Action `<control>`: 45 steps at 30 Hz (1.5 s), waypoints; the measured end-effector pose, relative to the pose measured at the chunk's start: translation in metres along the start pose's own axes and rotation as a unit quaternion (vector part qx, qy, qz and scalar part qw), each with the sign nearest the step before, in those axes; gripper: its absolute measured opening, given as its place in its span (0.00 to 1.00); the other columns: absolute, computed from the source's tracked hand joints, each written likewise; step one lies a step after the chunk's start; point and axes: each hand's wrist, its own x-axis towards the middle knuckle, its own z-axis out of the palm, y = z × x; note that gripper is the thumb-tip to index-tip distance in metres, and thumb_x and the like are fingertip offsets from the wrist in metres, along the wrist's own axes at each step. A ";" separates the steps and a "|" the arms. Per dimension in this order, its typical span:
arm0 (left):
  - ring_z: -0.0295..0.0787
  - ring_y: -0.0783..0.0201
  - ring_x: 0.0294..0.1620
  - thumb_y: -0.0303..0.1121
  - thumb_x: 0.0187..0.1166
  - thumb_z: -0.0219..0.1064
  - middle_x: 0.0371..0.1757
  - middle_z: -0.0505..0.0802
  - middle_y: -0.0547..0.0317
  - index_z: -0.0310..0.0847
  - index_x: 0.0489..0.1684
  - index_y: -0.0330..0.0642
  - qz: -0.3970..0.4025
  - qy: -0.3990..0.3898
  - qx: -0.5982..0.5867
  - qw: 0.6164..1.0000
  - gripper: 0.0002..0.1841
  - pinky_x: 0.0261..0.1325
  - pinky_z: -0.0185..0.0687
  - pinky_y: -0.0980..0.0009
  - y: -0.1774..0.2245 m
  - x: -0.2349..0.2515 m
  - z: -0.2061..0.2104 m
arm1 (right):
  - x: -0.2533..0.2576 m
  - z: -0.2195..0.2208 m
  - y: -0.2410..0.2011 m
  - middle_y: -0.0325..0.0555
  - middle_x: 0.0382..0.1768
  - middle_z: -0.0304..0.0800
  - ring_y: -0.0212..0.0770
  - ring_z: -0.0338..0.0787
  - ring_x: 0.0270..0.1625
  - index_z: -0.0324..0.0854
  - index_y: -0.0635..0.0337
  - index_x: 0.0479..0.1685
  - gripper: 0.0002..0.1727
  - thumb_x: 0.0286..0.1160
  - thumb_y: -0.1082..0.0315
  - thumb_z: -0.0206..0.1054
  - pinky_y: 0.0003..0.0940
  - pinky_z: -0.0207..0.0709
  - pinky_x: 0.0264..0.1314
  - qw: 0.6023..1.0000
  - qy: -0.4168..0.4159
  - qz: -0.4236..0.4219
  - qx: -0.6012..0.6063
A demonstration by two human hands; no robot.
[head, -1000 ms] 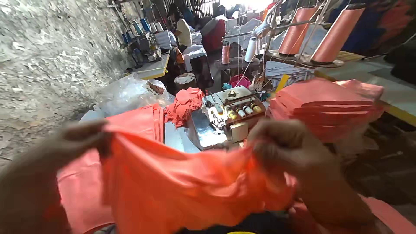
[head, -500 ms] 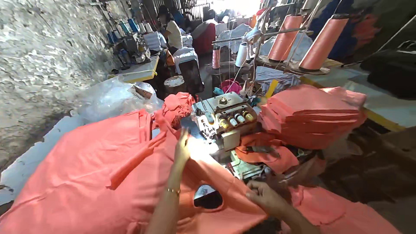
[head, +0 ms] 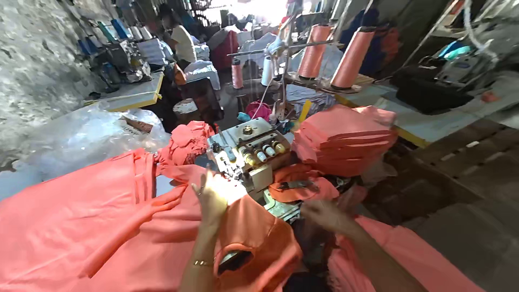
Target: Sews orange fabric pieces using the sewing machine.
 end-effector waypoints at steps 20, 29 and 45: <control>0.91 0.51 0.49 0.20 0.70 0.63 0.44 0.93 0.31 0.89 0.27 0.24 -0.024 0.282 -0.076 0.956 0.09 0.57 0.81 0.73 -0.090 -0.140 0.013 | 0.090 -0.217 -0.006 0.52 0.32 0.80 0.46 0.80 0.38 0.83 0.69 0.33 0.08 0.70 0.74 0.76 0.46 0.74 0.46 0.975 -0.037 -0.114 -0.186; 0.87 0.77 0.56 0.23 0.77 0.62 0.46 0.91 0.56 0.86 0.31 0.34 0.142 0.280 -0.235 0.920 0.07 0.62 0.81 0.83 0.007 -0.090 -0.030 | 0.095 -0.232 0.019 0.53 0.34 0.84 0.43 0.83 0.38 0.84 0.72 0.38 0.05 0.76 0.76 0.68 0.43 0.79 0.47 0.985 0.135 -0.098 -0.031; 0.84 0.91 0.38 0.28 0.83 0.60 0.35 0.90 0.83 0.86 0.44 0.51 0.194 -0.091 -0.397 0.892 0.08 0.44 0.82 0.89 0.087 -0.023 -0.146 | -0.037 -0.001 -0.141 0.44 0.59 0.91 0.18 0.86 0.37 0.68 0.71 0.76 0.33 0.71 0.72 0.74 0.14 0.82 0.39 0.833 0.146 -0.458 0.275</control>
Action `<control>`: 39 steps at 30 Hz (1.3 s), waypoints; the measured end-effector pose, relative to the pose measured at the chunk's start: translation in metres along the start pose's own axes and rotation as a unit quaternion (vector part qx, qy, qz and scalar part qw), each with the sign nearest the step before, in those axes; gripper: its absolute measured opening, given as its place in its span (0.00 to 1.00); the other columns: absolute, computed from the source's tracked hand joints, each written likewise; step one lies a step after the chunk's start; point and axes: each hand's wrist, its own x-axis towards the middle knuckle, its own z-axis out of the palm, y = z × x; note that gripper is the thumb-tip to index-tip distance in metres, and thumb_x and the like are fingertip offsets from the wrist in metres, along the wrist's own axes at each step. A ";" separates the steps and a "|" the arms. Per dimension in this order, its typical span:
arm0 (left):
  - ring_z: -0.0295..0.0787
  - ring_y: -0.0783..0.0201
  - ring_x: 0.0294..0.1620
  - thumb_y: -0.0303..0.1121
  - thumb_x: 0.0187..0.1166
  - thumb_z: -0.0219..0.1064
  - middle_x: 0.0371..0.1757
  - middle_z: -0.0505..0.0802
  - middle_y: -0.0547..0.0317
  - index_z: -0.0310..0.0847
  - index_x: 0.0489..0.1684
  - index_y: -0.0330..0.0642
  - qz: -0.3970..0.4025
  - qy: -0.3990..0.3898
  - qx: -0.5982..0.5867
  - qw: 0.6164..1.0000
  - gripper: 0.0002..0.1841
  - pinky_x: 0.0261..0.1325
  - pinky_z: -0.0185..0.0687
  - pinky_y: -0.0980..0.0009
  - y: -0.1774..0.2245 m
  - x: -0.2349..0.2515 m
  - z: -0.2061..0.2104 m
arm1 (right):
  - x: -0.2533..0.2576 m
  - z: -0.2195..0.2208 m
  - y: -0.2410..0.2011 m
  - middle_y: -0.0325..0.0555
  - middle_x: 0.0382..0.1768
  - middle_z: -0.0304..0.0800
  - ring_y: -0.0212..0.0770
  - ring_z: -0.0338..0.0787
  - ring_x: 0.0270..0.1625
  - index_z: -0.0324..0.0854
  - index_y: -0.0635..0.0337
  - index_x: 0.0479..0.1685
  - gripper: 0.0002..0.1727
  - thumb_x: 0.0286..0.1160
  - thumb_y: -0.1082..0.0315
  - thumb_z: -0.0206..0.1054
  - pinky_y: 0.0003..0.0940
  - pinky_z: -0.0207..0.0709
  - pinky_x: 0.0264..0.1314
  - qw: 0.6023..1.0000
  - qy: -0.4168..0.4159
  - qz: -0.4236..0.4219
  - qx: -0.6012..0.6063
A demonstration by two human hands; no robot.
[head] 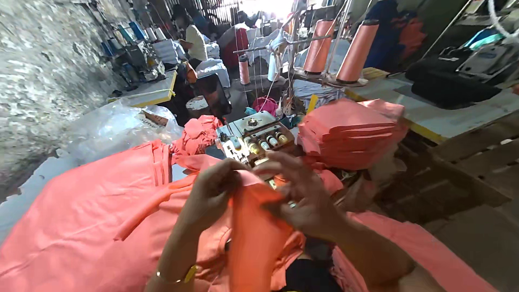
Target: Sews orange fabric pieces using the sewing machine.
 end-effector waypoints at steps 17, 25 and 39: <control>0.89 0.67 0.44 0.35 0.79 0.71 0.41 0.94 0.53 0.92 0.39 0.35 -0.300 -0.014 0.215 0.929 0.10 0.56 0.82 0.63 -0.132 -0.007 -0.013 | -0.057 0.066 0.147 0.49 0.41 0.90 0.27 0.88 0.38 0.89 0.70 0.34 0.08 0.67 0.70 0.73 0.20 0.83 0.44 0.949 0.090 0.302 0.003; 0.90 0.43 0.63 0.25 0.80 0.65 0.55 0.94 0.37 0.93 0.52 0.33 -0.251 -0.064 0.300 0.918 0.12 0.72 0.77 0.47 -0.121 -0.012 0.006 | -0.075 0.065 0.155 0.48 0.36 0.88 0.24 0.85 0.35 0.89 0.68 0.27 0.10 0.66 0.67 0.75 0.16 0.79 0.40 0.952 0.104 0.287 -0.030; 0.88 0.42 0.54 0.25 0.76 0.69 0.51 0.89 0.30 0.83 0.43 0.21 -0.086 0.316 0.351 0.877 0.10 0.59 0.84 0.53 -0.182 -0.023 0.004 | -0.021 0.063 0.143 0.45 0.26 0.86 0.27 0.82 0.28 0.86 0.69 0.32 0.12 0.76 0.68 0.66 0.23 0.77 0.35 0.954 0.101 0.262 -0.109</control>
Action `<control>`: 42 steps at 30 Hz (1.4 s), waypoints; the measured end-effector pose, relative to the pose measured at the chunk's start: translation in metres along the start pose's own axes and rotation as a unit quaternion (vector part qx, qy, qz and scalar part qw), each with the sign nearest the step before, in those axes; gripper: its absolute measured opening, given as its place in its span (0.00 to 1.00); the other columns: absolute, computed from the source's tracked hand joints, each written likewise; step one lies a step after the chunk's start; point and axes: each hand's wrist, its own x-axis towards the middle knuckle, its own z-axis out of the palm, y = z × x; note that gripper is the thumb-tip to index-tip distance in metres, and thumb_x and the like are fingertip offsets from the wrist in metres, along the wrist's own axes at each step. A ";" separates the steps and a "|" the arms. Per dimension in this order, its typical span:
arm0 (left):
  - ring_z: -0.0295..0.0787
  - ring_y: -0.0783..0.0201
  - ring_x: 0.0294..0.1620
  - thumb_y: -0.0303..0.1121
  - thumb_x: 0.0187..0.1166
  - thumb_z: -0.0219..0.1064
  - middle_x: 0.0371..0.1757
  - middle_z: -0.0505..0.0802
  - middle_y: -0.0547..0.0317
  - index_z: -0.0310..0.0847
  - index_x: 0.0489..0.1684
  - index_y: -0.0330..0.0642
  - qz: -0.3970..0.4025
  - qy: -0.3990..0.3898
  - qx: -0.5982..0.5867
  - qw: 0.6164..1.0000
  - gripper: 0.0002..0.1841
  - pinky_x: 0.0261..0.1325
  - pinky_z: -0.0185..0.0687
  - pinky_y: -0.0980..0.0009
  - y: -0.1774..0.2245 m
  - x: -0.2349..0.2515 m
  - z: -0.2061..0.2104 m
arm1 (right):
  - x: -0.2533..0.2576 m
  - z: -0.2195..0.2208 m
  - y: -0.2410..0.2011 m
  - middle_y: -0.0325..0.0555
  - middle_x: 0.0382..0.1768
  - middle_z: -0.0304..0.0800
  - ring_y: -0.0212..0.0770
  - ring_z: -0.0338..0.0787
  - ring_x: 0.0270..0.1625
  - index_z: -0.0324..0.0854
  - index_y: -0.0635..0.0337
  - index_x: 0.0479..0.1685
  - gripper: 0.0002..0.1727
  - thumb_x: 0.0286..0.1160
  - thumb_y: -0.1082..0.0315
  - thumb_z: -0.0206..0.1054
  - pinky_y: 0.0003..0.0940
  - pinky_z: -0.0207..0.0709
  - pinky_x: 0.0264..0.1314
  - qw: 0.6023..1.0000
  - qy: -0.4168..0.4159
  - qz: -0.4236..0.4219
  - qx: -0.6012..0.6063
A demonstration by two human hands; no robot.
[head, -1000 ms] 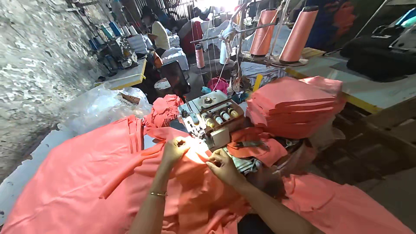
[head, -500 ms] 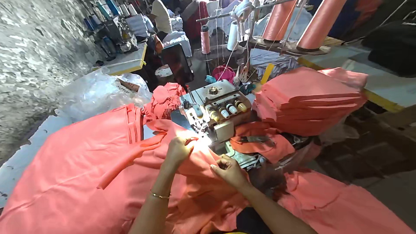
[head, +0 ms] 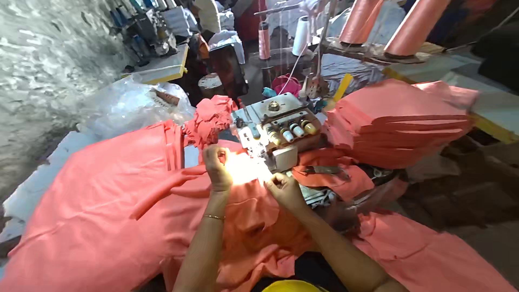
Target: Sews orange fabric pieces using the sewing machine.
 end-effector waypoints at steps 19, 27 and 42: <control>0.85 0.41 0.55 0.23 0.85 0.55 0.53 0.84 0.20 0.70 0.57 0.10 -0.222 0.148 0.205 0.942 0.16 0.64 0.80 0.56 0.003 -0.134 -0.224 | -0.069 -0.070 0.042 0.66 0.33 0.91 0.62 0.92 0.40 0.90 0.72 0.42 0.12 0.77 0.68 0.70 0.65 0.80 0.50 0.963 -0.130 0.104 -0.211; 0.70 0.17 0.75 0.26 0.85 0.57 0.69 0.75 0.09 0.68 0.70 0.12 -0.178 -0.023 0.201 0.963 0.22 0.78 0.63 0.33 -0.003 0.010 -0.204 | -0.093 -0.005 0.034 0.37 0.40 0.94 0.25 0.93 0.44 0.85 0.67 0.48 0.10 0.69 0.73 0.71 0.27 0.88 0.54 0.946 -0.177 0.140 0.232; 0.90 0.40 0.49 0.18 0.78 0.54 0.39 0.92 0.33 0.88 0.36 0.21 -0.146 -0.359 0.048 0.921 0.13 0.59 0.80 0.46 0.052 -0.072 -0.073 | -0.040 -0.014 0.036 0.52 0.45 0.90 0.36 0.89 0.47 0.80 0.72 0.58 0.18 0.81 0.65 0.68 0.37 0.82 0.58 0.947 -0.261 0.157 0.105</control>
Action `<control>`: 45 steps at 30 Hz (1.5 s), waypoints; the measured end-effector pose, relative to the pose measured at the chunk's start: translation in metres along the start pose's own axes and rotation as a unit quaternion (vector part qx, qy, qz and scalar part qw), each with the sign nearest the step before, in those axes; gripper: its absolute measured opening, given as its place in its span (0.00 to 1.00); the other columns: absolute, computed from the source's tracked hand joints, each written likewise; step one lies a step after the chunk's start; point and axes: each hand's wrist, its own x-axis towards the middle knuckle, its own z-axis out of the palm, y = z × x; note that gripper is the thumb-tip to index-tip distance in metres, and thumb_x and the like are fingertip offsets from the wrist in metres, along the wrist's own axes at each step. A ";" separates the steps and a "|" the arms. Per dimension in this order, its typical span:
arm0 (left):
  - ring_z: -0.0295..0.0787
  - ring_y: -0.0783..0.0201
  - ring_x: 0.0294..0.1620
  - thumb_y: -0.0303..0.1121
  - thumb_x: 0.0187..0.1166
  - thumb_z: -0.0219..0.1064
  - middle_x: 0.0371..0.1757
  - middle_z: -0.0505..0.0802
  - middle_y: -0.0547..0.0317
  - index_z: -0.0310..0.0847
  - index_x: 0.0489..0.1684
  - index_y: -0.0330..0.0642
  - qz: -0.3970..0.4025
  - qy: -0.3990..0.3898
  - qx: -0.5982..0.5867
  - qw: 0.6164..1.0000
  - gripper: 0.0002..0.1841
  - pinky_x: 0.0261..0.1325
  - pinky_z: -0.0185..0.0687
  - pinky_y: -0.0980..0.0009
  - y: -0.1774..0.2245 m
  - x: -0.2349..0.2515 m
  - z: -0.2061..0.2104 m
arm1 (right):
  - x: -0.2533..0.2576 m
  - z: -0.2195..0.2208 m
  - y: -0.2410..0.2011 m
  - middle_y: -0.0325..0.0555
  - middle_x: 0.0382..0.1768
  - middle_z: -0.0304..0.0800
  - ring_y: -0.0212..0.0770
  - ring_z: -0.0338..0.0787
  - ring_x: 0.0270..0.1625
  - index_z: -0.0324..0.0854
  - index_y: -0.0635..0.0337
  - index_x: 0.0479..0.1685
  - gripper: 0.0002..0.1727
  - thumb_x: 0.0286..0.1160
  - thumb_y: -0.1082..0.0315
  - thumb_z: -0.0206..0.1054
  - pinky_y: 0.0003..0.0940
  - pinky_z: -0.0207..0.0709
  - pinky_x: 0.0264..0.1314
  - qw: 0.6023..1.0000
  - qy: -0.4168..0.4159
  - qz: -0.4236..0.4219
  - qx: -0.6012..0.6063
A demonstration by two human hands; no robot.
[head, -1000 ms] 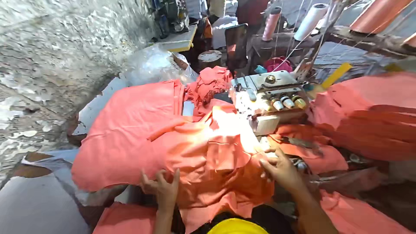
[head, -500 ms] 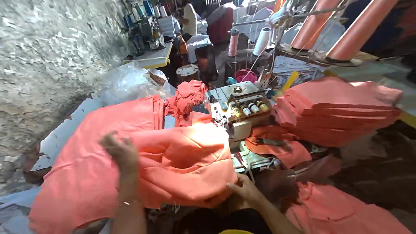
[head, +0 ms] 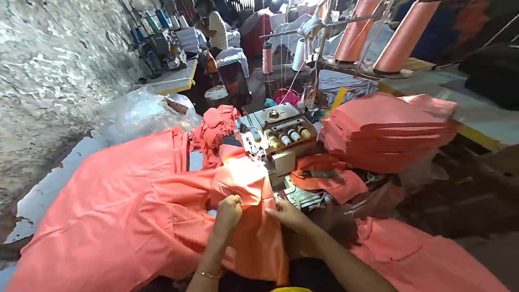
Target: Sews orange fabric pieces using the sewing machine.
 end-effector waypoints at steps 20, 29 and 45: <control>0.92 0.45 0.34 0.30 0.85 0.61 0.31 0.90 0.40 0.86 0.34 0.27 0.149 -0.058 0.090 0.983 0.14 0.43 0.88 0.49 0.051 0.010 -0.004 | -0.011 -0.023 -0.001 0.41 0.28 0.84 0.25 0.80 0.29 0.85 0.69 0.46 0.12 0.84 0.66 0.62 0.24 0.76 0.39 0.997 0.019 -0.048 -0.053; 0.87 0.38 0.65 0.25 0.85 0.58 0.58 0.89 0.32 0.82 0.55 0.25 -0.045 -0.200 0.183 0.962 0.12 0.67 0.80 0.45 0.144 0.061 -0.014 | -0.007 -0.021 -0.013 0.45 0.40 0.90 0.25 0.86 0.40 0.85 0.70 0.52 0.11 0.83 0.71 0.62 0.24 0.80 0.50 0.997 0.036 -0.064 -0.012; 0.51 0.45 0.92 0.41 0.86 0.56 0.81 0.70 0.39 0.69 0.60 0.60 0.263 0.382 0.176 0.868 0.09 0.85 0.31 0.31 -0.044 0.019 0.061 | 0.000 -0.012 0.000 0.39 0.35 0.90 0.22 0.88 0.37 0.85 0.67 0.45 0.07 0.78 0.72 0.65 0.21 0.83 0.47 0.991 0.092 -0.069 0.067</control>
